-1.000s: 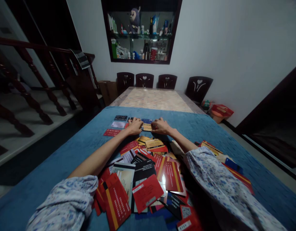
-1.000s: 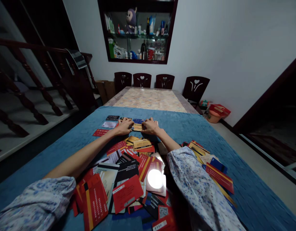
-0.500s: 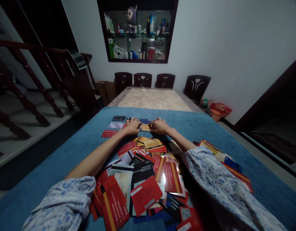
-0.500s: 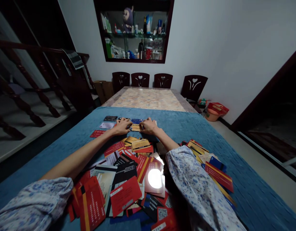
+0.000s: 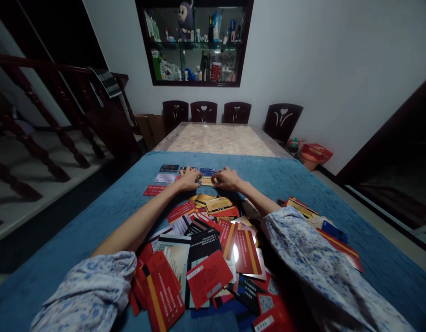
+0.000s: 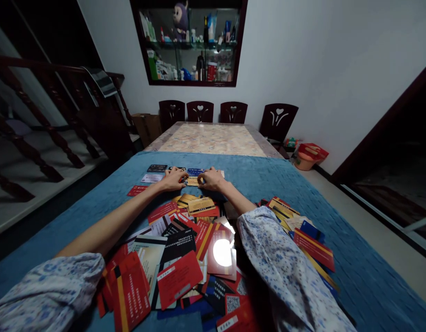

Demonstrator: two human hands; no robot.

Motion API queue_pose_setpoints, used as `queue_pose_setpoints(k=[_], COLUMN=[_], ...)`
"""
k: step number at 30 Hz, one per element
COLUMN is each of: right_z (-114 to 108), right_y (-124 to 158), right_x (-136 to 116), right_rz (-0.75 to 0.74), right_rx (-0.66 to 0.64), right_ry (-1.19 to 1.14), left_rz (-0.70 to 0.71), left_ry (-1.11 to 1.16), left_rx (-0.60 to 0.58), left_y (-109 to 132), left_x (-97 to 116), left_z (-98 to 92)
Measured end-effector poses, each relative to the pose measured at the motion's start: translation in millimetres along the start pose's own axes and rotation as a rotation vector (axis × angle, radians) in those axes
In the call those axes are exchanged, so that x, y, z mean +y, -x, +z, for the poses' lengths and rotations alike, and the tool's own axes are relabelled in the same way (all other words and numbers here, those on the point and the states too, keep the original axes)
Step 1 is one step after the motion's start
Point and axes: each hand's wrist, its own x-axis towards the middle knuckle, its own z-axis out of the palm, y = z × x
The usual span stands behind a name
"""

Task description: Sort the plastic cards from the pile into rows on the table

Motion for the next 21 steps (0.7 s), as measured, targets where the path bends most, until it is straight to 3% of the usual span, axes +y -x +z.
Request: queue_pose_setpoints(k=[7, 21], right_z=[2.4, -2.7], right_y=[-1.8, 5.7], right_x=[3.8, -0.7], right_rz=[-0.021, -0.014], right_rx=[-0.013, 0.003], right_ry=[-0.006, 0.024], left_rz=[0.016, 0.102], left_ry=[-0.048, -0.089], left_rx=[-0.027, 0.096], left_y=[1.3, 11.9], left_x=[2.9, 3.5], left_z=[-2.7, -3.1])
